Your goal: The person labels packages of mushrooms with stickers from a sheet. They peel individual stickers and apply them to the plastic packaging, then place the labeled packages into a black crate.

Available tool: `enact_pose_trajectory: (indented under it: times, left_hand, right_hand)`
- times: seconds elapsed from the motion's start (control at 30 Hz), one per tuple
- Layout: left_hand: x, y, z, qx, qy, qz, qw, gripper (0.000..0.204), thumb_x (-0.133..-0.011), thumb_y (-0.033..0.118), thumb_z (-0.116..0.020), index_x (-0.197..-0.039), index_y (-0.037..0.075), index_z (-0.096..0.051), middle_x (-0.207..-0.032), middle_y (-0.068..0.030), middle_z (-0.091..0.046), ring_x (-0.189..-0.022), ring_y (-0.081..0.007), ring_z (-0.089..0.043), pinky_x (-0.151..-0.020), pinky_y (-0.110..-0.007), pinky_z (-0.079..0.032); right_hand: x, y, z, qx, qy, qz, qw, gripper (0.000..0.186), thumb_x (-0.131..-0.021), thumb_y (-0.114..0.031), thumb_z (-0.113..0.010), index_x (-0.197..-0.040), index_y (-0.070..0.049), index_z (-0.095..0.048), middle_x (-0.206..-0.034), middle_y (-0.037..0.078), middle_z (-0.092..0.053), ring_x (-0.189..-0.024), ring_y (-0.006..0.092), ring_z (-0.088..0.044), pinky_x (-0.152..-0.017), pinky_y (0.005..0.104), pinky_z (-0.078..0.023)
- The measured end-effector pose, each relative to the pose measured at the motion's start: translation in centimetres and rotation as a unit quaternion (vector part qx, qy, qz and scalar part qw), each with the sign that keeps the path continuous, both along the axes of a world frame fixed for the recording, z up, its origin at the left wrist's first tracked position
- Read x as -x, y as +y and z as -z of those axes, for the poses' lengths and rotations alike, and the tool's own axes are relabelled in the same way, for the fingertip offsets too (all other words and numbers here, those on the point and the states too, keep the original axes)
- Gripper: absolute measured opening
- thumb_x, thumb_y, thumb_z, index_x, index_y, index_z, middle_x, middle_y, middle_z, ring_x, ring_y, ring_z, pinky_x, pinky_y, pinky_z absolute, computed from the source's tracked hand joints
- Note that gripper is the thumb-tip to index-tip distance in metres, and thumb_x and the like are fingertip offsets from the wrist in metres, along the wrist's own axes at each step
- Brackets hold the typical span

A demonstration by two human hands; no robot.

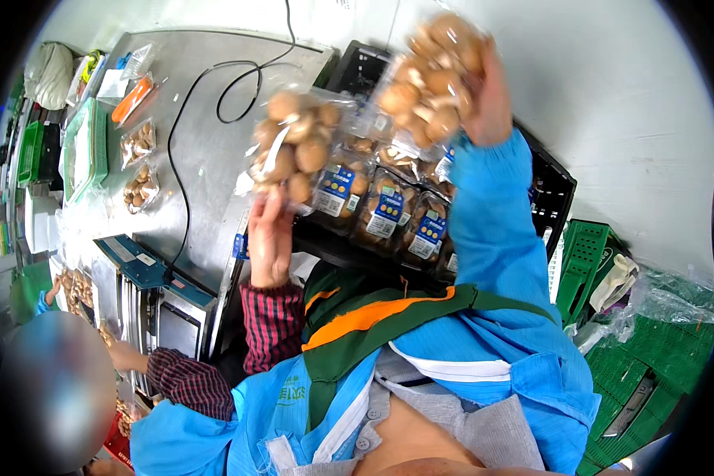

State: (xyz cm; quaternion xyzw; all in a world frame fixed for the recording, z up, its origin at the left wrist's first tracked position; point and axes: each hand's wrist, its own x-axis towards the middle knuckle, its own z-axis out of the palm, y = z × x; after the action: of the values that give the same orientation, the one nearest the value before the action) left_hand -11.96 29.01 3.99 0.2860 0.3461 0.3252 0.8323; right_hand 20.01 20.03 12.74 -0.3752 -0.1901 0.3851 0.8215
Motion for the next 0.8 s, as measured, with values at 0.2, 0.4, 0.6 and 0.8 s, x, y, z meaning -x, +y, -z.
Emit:
enact_pose_trajectory:
  times: [0.2,0.4,0.6,0.8]
  left_hand:
    - [-10.1,-1.2,3.4,0.103,-0.002,0.113,0.988,0.029,-0.092,0.021,-0.063,-0.115,0.004,-0.058,-0.107,-0.0022,-0.063,-0.095,-0.0114,-0.059,-0.083,-0.028,-0.048]
    - [-14.3,1.6,9.7,-0.062,0.128,0.135,0.981,0.032,-0.089,0.022,-0.067,-0.111,0.002,-0.056,-0.106,-0.0068,-0.063,-0.094,-0.0174,-0.061,-0.084,-0.031,-0.049]
    - [-14.5,1.8,10.6,-0.005,0.107,0.12,0.987,0.033,-0.089,0.024,-0.068,-0.108,-0.001,-0.056,-0.103,-0.0079,-0.063,-0.092,-0.0167,-0.061,-0.083,-0.03,-0.05]
    - [-14.5,1.4,10.5,0.007,0.092,0.1,0.991,0.033,-0.089,0.024,-0.068,-0.108,0.0,-0.056,-0.104,-0.0078,-0.062,-0.092,-0.016,-0.061,-0.084,-0.03,-0.049]
  right_hand:
    - [-1.7,-12.2,8.2,0.197,0.001,0.147,0.969,0.041,-0.098,-0.035,-0.049,-0.118,0.0,-0.056,-0.114,0.008,-0.062,-0.1,0.0188,-0.061,-0.088,0.0338,-0.051]
    - [-2.0,-8.9,14.6,0.175,0.052,0.131,0.974,0.038,-0.093,-0.035,-0.061,-0.11,-0.001,-0.059,-0.107,0.007,-0.062,-0.095,0.0164,-0.06,-0.083,0.0313,-0.05]
    - [-1.8,-4.3,16.7,0.237,0.02,0.2,0.951,0.045,-0.09,-0.037,-0.064,-0.113,0.001,-0.058,-0.109,0.008,-0.062,-0.097,0.0169,-0.058,-0.087,0.0317,-0.047]
    - [-1.3,-1.5,16.8,0.291,-0.002,0.272,0.917,0.05,-0.085,-0.038,-0.07,-0.107,0.005,-0.058,-0.101,0.011,-0.063,-0.088,0.0183,-0.059,-0.072,0.0321,-0.05]
